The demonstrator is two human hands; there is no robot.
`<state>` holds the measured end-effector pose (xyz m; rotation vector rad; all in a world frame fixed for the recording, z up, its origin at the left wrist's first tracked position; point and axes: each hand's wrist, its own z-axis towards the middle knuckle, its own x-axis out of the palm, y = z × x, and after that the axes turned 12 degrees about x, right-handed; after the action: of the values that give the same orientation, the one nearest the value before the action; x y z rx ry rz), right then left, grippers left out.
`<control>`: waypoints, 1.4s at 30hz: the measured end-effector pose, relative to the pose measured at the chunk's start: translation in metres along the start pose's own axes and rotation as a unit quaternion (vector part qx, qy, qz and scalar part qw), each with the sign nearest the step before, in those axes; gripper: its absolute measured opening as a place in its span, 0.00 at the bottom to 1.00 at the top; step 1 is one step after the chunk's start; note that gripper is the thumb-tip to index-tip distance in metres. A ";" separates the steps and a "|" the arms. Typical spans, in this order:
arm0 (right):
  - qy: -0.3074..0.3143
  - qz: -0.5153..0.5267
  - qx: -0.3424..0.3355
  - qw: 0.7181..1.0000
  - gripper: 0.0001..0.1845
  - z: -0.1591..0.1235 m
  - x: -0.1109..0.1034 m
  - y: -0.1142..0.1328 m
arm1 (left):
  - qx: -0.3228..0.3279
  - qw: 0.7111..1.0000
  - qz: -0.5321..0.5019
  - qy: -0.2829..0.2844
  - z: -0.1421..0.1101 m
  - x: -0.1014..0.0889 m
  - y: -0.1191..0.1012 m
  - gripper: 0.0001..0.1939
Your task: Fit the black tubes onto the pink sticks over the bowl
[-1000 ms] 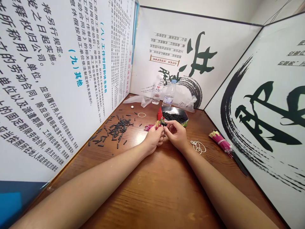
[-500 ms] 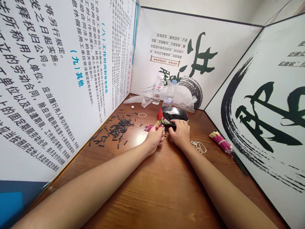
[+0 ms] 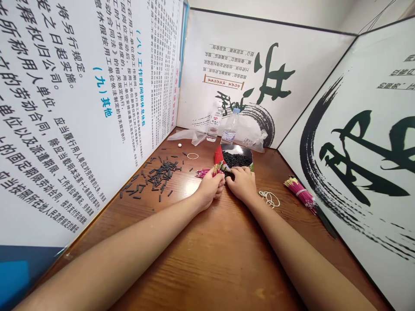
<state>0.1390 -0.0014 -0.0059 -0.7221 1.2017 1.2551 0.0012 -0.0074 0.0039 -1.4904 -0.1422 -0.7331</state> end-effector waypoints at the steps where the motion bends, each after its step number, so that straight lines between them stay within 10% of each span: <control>1: -0.002 0.003 0.001 1.000 0.16 0.000 0.000 0.000 | -0.001 1.000 -0.001 -0.001 0.000 0.000 0.000 0.12; 13: -0.054 0.065 -0.003 0.996 0.22 0.004 0.007 -0.005 | -0.037 0.999 -0.037 0.009 0.002 -0.001 -0.001 0.03; 26: -0.080 0.111 -0.013 0.991 0.23 0.004 0.008 -0.005 | -0.053 0.998 -0.028 0.034 0.003 -0.002 -0.001 0.15; 42: -0.143 0.372 -0.115 0.910 0.16 -0.003 -0.003 -0.004 | -0.018 0.998 -0.046 -0.029 0.003 -0.002 0.002 0.05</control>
<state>0.1423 -0.0062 -0.0046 -0.2073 1.1247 2.0824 0.0019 -0.0040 0.0014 -1.5488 -0.2448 -0.7704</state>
